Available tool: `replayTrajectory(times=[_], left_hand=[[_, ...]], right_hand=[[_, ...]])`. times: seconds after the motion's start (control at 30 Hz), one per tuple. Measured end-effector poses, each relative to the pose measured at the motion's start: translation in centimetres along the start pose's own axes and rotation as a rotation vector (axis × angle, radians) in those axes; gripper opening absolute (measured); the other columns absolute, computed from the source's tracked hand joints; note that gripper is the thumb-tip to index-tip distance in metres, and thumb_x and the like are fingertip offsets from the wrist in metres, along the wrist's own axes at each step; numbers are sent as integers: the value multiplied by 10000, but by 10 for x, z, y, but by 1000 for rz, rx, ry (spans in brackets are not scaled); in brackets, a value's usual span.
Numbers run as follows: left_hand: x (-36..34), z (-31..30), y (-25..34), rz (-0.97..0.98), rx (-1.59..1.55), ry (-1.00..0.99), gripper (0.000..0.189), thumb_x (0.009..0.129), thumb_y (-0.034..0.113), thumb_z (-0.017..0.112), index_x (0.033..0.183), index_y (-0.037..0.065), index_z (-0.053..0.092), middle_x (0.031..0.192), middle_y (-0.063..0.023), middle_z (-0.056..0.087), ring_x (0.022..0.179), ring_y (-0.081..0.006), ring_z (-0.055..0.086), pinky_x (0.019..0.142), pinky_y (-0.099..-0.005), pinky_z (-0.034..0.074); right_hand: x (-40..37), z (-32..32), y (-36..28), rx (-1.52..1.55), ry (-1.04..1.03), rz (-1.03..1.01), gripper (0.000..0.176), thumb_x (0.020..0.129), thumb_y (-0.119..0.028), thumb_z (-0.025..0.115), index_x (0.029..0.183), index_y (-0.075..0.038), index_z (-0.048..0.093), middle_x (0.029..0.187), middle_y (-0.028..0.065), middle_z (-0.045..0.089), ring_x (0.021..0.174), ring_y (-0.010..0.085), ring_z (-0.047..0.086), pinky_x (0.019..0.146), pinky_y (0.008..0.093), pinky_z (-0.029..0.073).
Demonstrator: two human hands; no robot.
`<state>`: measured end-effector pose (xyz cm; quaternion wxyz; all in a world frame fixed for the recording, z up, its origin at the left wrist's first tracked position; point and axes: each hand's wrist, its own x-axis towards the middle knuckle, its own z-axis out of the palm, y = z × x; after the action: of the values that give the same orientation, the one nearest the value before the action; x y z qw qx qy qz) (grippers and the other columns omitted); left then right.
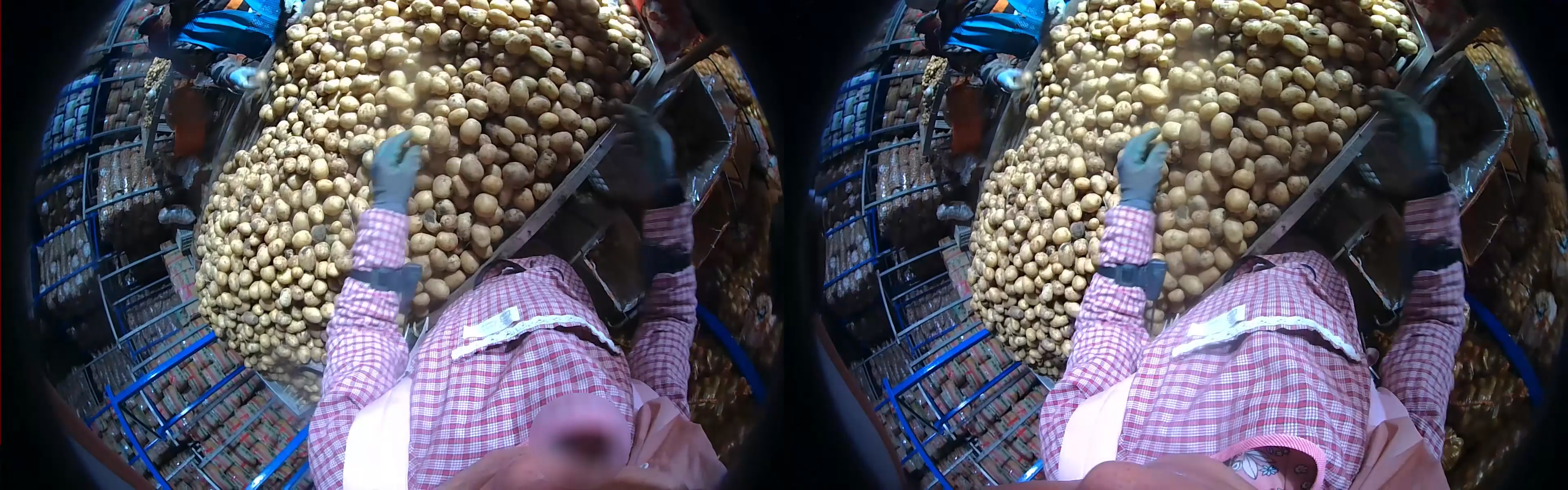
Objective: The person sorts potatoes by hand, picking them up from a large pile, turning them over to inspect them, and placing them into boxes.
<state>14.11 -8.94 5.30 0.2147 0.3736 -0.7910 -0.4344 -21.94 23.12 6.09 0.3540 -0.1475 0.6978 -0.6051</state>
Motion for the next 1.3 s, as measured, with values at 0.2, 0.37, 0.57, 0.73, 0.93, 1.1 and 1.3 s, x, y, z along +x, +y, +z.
replayTrajectory(times=[0.2,0.37,0.57,0.73,0.93,1.1,1.3], left_hand=[[25,59,-5,327,530,-34,242,817,226,678,979,47,702,1024,-171,651,989,-338,611,898,-445,494],[54,32,-13,168,444,-42,206,832,237,654,888,43,694,986,-175,665,952,-309,621,839,-429,507],[152,17,-93,-99,149,197,415,842,301,690,1140,14,665,1074,-173,662,934,-302,646,885,-393,520],[166,34,-26,-175,739,-95,459,801,327,709,1163,62,613,1140,-219,641,1073,-395,622,926,-458,502],[148,53,-23,-44,1057,-234,532,790,310,737,1252,143,531,1157,-163,619,1119,-347,605,910,-465,509],[161,59,-17,-75,1093,-205,450,784,324,746,1178,146,619,1148,-143,649,1094,-306,622,902,-441,516],[198,6,-25,-106,412,-189,341,796,266,745,1085,88,713,1014,-138,728,943,-253,698,855,-372,546]], right_hand=[[6,120,1,102,-307,128,311,991,-258,518,1193,-63,652,969,59,718,652,65,583,578,199,462],[-2,142,16,149,-300,226,289,993,-280,538,1137,-82,692,906,4,705,599,22,556,521,164,422],[-5,157,17,182,-405,341,278,990,-272,556,1134,-72,685,874,-7,682,618,27,562,524,163,433],[5,164,20,234,-448,380,273,989,-271,568,1139,-70,678,856,-3,667,618,37,561,526,171,426],[19,172,35,203,-447,346,270,989,-266,570,1120,-58,683,886,15,688,630,41,577,526,173,420],[23,192,38,279,-495,360,263,980,-232,567,1124,-55,697,893,21,704,656,48,602,537,176,445],[28,196,34,276,-487,444,274,972,-229,572,1133,-49,702,897,15,700,636,41,583,534,174,447]])
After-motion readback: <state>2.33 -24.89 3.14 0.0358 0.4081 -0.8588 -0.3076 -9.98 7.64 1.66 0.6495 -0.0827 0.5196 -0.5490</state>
